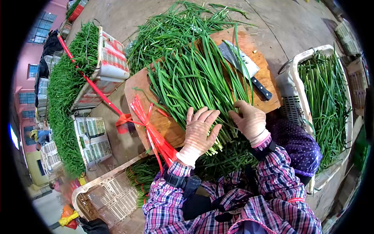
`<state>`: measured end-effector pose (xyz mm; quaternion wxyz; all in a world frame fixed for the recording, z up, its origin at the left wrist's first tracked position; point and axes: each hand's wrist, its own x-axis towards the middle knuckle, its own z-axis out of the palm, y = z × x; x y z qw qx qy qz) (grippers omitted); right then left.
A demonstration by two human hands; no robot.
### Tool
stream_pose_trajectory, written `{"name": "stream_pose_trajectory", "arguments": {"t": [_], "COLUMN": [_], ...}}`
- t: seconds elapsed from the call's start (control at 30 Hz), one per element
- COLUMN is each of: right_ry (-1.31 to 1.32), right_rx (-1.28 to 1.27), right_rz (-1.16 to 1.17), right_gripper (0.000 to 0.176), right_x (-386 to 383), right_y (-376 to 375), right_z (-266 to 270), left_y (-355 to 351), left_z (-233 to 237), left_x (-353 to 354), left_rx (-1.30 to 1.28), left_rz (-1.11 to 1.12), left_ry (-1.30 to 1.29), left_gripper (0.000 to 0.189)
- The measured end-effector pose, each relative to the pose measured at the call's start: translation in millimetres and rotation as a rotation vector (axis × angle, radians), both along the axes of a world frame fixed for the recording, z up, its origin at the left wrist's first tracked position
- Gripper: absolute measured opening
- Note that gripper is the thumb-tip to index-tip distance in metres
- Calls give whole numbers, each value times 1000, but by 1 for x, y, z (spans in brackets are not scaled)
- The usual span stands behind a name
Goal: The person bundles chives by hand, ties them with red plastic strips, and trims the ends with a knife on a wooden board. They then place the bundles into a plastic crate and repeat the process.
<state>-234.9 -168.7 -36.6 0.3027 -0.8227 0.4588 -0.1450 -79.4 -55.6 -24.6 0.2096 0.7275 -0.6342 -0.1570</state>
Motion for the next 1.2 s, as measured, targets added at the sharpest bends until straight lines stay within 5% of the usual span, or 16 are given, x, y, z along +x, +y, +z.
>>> {"name": "stream_pose_trajectory", "arguments": {"t": [0.1,0.7,1.03,1.2], "right_ry": [227,-84,-235,-100], "right_rx": [-64,522,342,78], "right_rz": [108,-272,-340,-106], "right_gripper": [27,24,20,20], "right_x": [7,-8,-7,5], "right_y": [-4,-30,-17,-15], "right_z": [-4,-40,-23,-3], "left_y": [0,1,2,1], "left_z": [0,-1,-2,0], "left_x": [0,0,0,0], "left_rx": [-24,23,8,35], "left_rz": [1,-12,-14,-17], "left_ry": [-4,-13,1,-8], "left_gripper": [40,41,41,40]}}
